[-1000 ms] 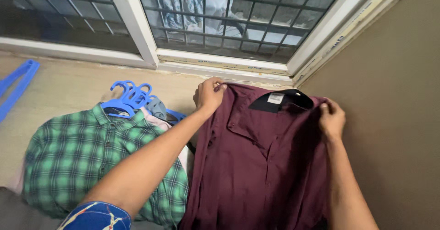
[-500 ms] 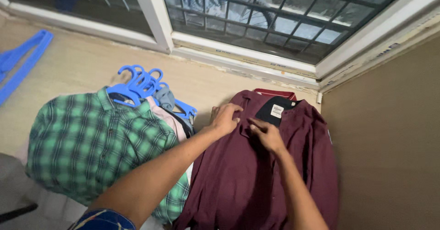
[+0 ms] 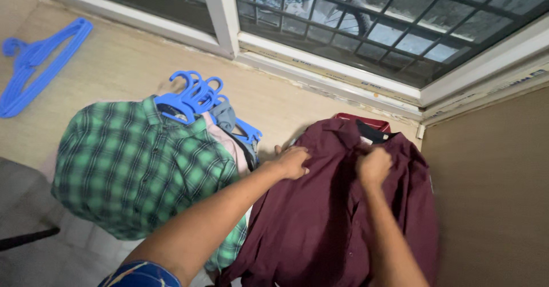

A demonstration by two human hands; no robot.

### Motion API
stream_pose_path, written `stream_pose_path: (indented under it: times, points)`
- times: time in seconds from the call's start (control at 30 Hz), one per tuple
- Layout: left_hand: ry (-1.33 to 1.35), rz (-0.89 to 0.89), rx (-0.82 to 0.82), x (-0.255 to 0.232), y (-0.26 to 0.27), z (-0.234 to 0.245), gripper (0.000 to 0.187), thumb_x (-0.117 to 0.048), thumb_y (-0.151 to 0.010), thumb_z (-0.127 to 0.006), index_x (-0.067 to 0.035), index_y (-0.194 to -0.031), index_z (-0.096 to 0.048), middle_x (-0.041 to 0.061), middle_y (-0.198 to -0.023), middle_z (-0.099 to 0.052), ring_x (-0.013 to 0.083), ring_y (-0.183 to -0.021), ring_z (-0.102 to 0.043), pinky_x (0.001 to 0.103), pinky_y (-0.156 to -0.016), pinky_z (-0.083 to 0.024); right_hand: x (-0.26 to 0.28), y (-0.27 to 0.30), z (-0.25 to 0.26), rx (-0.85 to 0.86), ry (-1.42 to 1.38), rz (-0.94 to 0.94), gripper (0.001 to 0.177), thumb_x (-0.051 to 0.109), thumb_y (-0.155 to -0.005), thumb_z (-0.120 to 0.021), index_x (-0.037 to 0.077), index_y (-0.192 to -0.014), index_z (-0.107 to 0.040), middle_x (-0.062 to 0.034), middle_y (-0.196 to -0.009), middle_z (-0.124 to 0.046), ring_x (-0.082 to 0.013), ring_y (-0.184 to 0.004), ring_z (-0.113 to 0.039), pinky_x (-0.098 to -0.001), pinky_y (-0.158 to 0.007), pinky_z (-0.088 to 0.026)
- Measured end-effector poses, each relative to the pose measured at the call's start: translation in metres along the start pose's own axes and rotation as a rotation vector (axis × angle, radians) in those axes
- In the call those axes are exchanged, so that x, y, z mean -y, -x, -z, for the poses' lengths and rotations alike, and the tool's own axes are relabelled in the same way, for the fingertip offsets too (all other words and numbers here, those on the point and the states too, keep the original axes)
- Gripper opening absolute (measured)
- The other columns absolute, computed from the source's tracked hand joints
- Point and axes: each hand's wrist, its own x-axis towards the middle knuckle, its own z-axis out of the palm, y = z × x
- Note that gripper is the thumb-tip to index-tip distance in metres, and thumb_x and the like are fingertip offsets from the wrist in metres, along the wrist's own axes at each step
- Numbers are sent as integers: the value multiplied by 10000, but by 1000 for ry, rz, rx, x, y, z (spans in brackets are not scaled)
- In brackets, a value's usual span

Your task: The person places several shirts onto blue plastic hangers and buttons them up. They handle a maroon shirt, a green plaid shirt, a light plaid shirt, and a pink shirt, arranging each on a hanger and fastening the buttons before setting them aside.

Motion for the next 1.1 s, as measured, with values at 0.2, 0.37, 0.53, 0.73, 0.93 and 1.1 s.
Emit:
stream_pose_path:
  times: [0.2, 0.37, 0.53, 0.73, 0.93, 1.1]
  points:
    - [106, -35, -87, -7, 17, 11, 518, -350, -853, -776, -165, -1321, -651, 66, -1452, -546, 264, -1438, -407, 778, -1088, -192, 16, -14, 54, 40, -2, 185, 394, 191, -800, -790, 207, -1193, -768, -113, -1337, -653, -412, -1204, -570, -514, -979, -475]
    - [448, -128, -433, -1, 36, 30, 262, -233, -868, -695, -161, -1110, -767, 59, -1058, -768, 222, -1025, -741, 472, -911, -542, 45, 4, 55, -50, -42, 271, 297, 168, -827, -763, 132, -1122, -773, -67, -1483, -588, -365, -1359, -464, -477, -1091, -417]
    - [499, -105, -770, 28, 68, 56, 123, -172, -840, -724, -123, -922, -801, 111, -864, -786, 243, -801, -763, 340, -698, -572, 97, 36, 42, -137, -150, 433, 249, 125, -865, -723, 79, -1104, -769, -106, -1317, -696, -360, -1220, -586, -469, -1034, -466]
    - [547, 20, -893, 78, 128, 87, 133, -193, -849, -764, -124, -958, -792, 105, -754, -736, 216, -672, -710, 359, -625, -536, 178, 87, 50, -195, -335, 483, 317, 74, -856, -710, 65, -1171, -739, -197, -1093, -735, -391, -1029, -675, -477, -913, -519]
    - [580, 64, -992, 134, 197, 98, 115, -173, -824, -790, -110, -919, -798, 79, -788, -763, 169, -706, -728, 324, -639, -547, 258, 152, 61, -82, -424, 405, 238, 128, -890, -715, 81, -1121, -746, -165, -1103, -747, -326, -823, -731, -437, -821, -545]
    - [654, 31, -982, 185, 248, 109, 112, -141, -816, -788, -102, -919, -806, 42, -845, -792, 136, -757, -755, 288, -693, -581, 311, 208, 50, -25, -486, 423, 172, 139, -925, -688, 69, -1059, -769, -162, -998, -762, -313, -843, -746, -400, -805, -560]
